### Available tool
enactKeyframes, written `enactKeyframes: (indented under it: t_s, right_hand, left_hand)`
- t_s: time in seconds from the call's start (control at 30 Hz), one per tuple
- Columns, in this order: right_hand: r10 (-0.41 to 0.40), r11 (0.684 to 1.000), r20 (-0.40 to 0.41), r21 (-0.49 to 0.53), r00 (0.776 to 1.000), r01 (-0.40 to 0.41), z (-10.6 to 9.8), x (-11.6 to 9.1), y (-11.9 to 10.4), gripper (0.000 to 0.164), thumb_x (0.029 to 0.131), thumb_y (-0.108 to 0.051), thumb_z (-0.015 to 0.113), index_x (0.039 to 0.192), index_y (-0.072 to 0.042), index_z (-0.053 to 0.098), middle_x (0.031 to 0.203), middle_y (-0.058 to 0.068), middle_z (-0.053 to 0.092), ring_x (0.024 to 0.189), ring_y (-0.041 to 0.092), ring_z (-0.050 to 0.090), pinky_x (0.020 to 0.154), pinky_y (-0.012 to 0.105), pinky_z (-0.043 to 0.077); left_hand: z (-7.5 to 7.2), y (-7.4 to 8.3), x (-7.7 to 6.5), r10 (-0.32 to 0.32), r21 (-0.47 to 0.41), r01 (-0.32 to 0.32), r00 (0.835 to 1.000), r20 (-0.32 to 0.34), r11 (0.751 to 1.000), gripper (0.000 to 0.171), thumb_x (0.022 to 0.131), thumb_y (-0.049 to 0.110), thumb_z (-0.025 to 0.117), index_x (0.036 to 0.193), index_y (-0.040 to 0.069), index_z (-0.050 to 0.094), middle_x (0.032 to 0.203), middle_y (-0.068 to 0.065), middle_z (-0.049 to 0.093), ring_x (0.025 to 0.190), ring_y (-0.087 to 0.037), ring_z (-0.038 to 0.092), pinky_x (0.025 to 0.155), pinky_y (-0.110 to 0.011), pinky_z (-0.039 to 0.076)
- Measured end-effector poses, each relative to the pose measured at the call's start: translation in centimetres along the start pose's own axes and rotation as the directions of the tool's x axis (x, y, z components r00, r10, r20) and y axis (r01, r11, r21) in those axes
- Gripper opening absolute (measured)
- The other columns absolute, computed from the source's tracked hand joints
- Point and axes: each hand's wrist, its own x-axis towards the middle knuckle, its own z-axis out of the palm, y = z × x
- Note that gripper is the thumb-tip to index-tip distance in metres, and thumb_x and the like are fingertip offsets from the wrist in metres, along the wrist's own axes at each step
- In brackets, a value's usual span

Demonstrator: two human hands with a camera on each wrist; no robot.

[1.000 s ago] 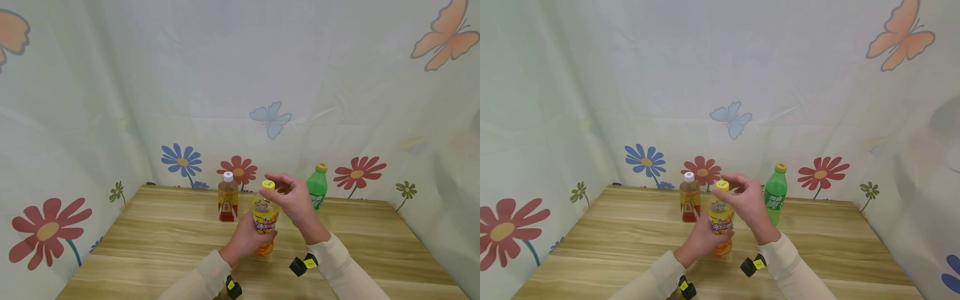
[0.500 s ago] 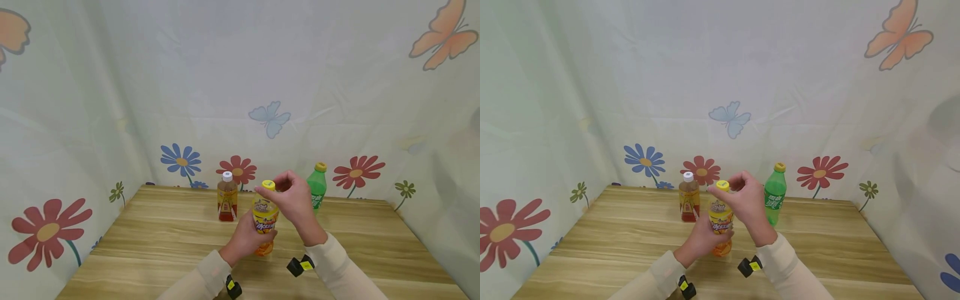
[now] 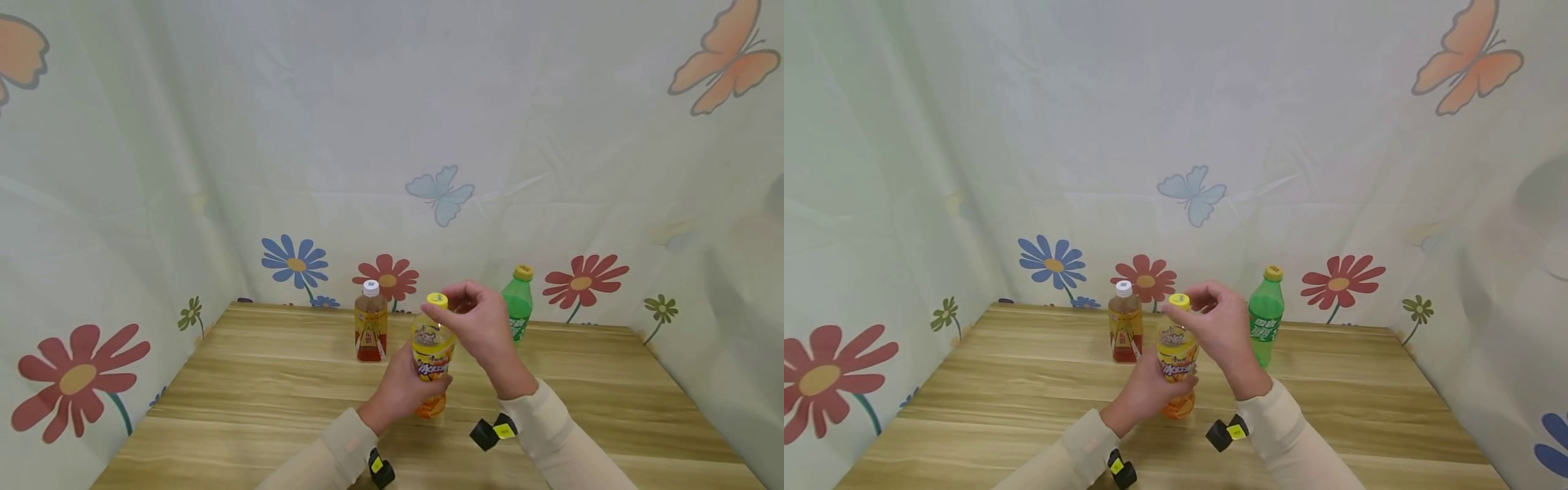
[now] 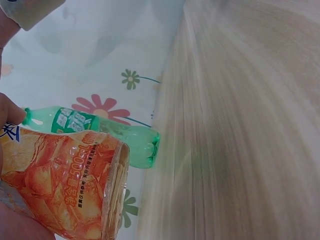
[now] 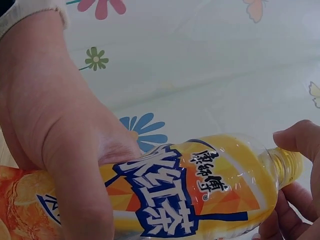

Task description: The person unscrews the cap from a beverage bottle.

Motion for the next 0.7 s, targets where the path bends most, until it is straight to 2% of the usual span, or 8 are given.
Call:
enactKeyframes:
  t_s: [0.2,0.33,0.43,0.7]
  right_hand:
    - [0.011,0.997,0.045,0.072,0.999,-0.014,-0.13,0.12,0.17,0.034,0.085,-0.030,0.084,0.110,-0.008,0.076,0.101,0.011,0.070,0.088,0.023,0.063,0.076,0.026,0.057]
    - [0.008,0.991,0.065,0.132,0.998,-0.017,-0.18,0.21,0.27,0.034,0.087,-0.027,0.083,0.113,-0.006,0.076,0.104,0.012,0.071,0.090,0.023,0.065,0.078,0.025,0.059]
    - [0.005,0.986,0.075,0.166,0.997,-0.018,-0.22,0.28,0.34,0.033,0.089,-0.025,0.082,0.115,-0.005,0.076,0.105,0.009,0.071,0.092,0.022,0.066,0.079,0.025,0.059]
    - [0.004,0.974,0.074,0.224,0.997,-0.021,-0.23,0.23,0.24,0.035,0.090,-0.023,0.080,0.118,-0.003,0.074,0.104,0.003,0.072,0.092,0.018,0.067,0.081,0.023,0.059]
  left_hand:
    - [0.01,0.03,-0.01,0.007,-0.002,-0.007,1.000,0.000,1.000,0.060,0.089,0.026,0.081,0.138,0.030,0.048,0.128,0.007,0.065,0.116,-0.016,0.066,0.107,-0.048,0.053]
    - [-0.04,0.13,0.01,-0.001,-0.018,0.001,1.000,0.005,1.000,0.060,0.088,0.026,0.081,0.138,0.034,0.048,0.128,0.010,0.065,0.116,-0.014,0.066,0.107,-0.047,0.053]
    - [-0.08,0.21,0.06,-0.004,-0.022,0.004,1.000,0.007,1.000,0.061,0.088,0.026,0.082,0.137,0.036,0.048,0.128,0.012,0.065,0.117,-0.013,0.065,0.107,-0.047,0.053]
    - [-0.06,0.24,0.03,0.016,-0.007,-0.016,1.000,0.002,1.000,0.061,0.089,0.026,0.081,0.139,0.032,0.048,0.129,0.008,0.065,0.118,-0.016,0.066,0.106,-0.047,0.054]
